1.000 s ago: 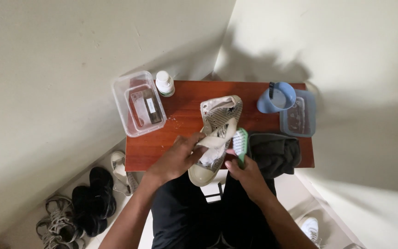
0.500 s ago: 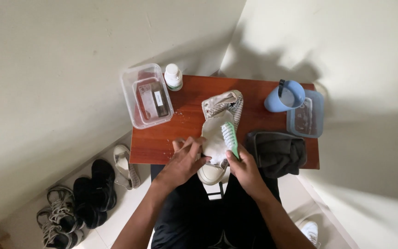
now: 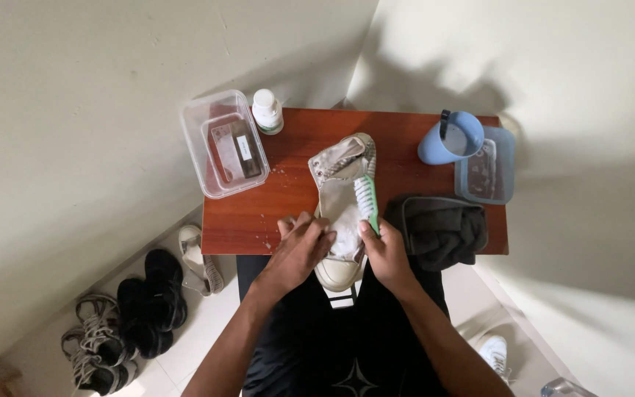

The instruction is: The person scrubs a white sneaker with a green brush, repeatedly dipping it into a blue cup of liquid. They then wipe the shoe with a gray cloth and remove the insole to clean the interior.

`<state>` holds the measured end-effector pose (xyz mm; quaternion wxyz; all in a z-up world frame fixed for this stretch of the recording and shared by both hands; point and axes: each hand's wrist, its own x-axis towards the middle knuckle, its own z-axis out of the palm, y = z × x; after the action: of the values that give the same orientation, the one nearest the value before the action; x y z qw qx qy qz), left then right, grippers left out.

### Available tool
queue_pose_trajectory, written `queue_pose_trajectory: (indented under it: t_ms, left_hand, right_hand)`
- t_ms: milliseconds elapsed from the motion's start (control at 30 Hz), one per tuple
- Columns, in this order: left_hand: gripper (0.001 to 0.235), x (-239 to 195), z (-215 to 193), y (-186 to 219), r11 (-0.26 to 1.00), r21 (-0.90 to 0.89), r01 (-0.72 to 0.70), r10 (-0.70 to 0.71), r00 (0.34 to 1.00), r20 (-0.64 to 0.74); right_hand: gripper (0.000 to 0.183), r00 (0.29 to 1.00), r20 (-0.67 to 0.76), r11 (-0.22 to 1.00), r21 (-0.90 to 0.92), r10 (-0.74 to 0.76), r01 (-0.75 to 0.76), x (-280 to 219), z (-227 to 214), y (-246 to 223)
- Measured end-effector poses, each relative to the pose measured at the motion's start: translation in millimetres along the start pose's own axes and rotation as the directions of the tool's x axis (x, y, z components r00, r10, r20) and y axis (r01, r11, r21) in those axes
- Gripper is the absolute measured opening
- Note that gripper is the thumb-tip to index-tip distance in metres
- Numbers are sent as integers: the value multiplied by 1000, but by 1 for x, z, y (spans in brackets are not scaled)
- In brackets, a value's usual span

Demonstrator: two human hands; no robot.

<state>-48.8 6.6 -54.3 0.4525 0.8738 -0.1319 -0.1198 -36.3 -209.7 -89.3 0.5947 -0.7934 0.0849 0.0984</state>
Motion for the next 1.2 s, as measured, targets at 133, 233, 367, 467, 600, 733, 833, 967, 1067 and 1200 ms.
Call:
queue_pose_trajectory:
  t_ms: [133,233,367,467,600,733,833,967,1067,1200]
  left_hand:
    - [21,0,-10,19,998,-14,63,-63,998,5]
    - [31,-9,-19,31,1000,14,-3,3,1000,-15]
    - [38,-20,2,7,929,364,-65,81,996,-28]
    - [43,-18,8,-5,891,451,-45,82,995,-62]
    - [51,-17,8,-19,902,415,-121,158,986,-54]
    - [42,-19,-5,-7,928,341,-152,177,983,-42]
    - [42,-11,-12,3,843,475,-253,292,956,-8]
    - [28,0,-3,1,644,659,-387,463,884,66]
    - [15,8,8,-6,572,686,-450,533,839,107]
    - [14,22,14,-12,491,723,-486,586,799,139]
  right_hand:
    - [29,998,-53,999,47,21,-19,-1,4,-5]
    - [28,1000,-22,993,118,4,-2,-1,5,4]
    - [41,1000,-7,968,249,-23,24,-9,5,-4]
    - [52,999,-19,959,280,-34,37,-9,4,-7]
    - [49,989,-124,997,0,83,-83,-16,-18,-7]
    - [50,996,-71,945,-327,-49,24,-54,-54,-47]
    - [39,982,60,793,-582,-178,179,-61,-79,-21]
    - [36,786,285,408,-729,-549,549,-54,-99,18]
    - [32,678,376,288,-698,-632,655,-56,-90,12]
    - [30,581,417,227,-641,-699,733,-46,-75,10]
